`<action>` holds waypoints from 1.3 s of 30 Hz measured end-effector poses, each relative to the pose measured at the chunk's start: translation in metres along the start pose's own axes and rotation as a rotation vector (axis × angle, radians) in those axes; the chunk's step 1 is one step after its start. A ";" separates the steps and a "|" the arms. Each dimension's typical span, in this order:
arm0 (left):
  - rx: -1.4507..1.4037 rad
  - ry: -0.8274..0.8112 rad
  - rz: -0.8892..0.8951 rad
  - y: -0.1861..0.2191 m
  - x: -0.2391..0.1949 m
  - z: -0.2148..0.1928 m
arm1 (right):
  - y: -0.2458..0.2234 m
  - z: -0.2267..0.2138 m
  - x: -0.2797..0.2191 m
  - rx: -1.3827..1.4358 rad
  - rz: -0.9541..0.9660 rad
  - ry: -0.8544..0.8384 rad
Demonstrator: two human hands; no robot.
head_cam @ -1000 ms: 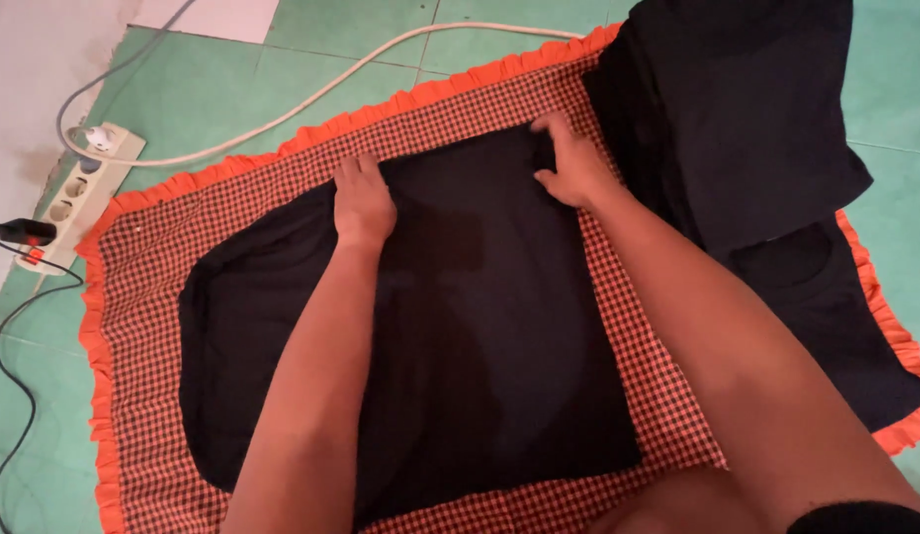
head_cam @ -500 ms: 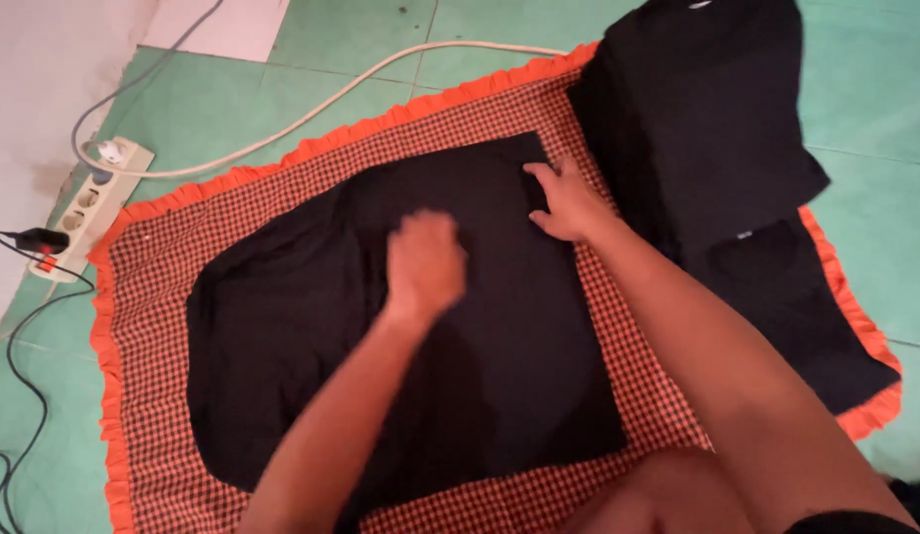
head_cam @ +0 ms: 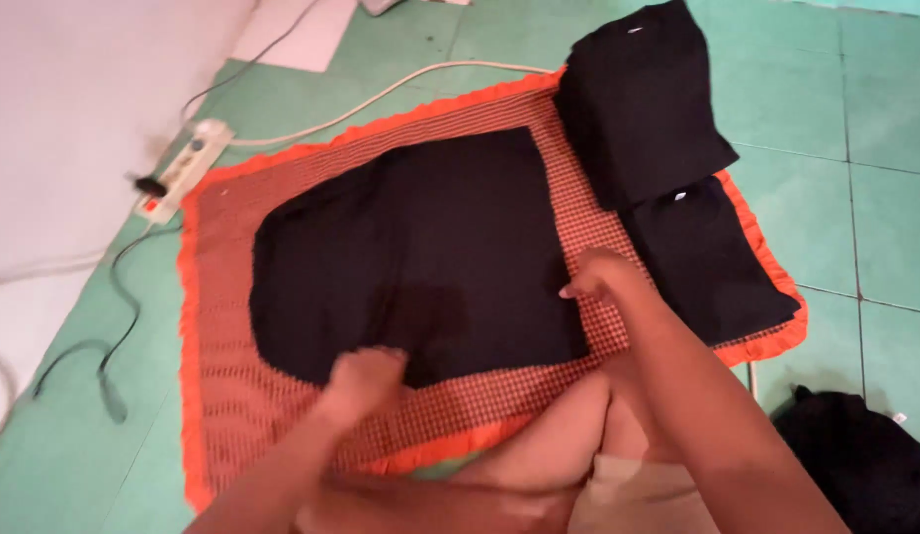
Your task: Folding black t-shirts into neat rectangles on a mat on the floor.
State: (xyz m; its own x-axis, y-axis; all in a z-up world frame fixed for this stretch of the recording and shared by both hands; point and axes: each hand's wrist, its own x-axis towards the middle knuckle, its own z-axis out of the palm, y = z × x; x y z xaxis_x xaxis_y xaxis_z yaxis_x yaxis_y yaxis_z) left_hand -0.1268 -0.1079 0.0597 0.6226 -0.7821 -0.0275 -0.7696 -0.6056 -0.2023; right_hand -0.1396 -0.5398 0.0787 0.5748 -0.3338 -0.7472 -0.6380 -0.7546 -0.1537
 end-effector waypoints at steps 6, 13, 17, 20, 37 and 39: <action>-0.734 -0.465 -0.844 -0.127 -0.062 0.026 | 0.020 0.080 0.037 -0.052 -0.045 0.060; -0.664 -0.574 -0.672 -0.157 -0.064 0.119 | 0.048 0.117 0.032 0.583 0.067 0.160; -0.777 -0.580 -0.989 -0.150 -0.042 0.153 | 0.061 0.122 0.052 0.479 0.104 0.129; -0.732 -0.613 -1.001 -0.158 -0.033 0.162 | 0.052 0.119 0.043 0.399 0.111 0.142; -1.021 -0.079 -1.299 -0.198 -0.026 0.204 | 0.008 0.086 -0.029 0.222 -0.034 0.246; -1.346 0.265 -1.319 -0.191 -0.026 0.187 | 0.012 0.081 -0.030 0.380 -0.080 0.263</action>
State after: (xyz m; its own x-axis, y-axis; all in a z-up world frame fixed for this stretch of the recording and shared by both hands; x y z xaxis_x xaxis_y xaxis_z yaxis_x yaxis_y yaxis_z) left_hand 0.0309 0.0555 -0.0838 0.8881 0.2884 -0.3580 0.4452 -0.3453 0.8262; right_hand -0.2059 -0.4931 0.0473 0.7090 -0.4520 -0.5413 -0.7005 -0.5395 -0.4671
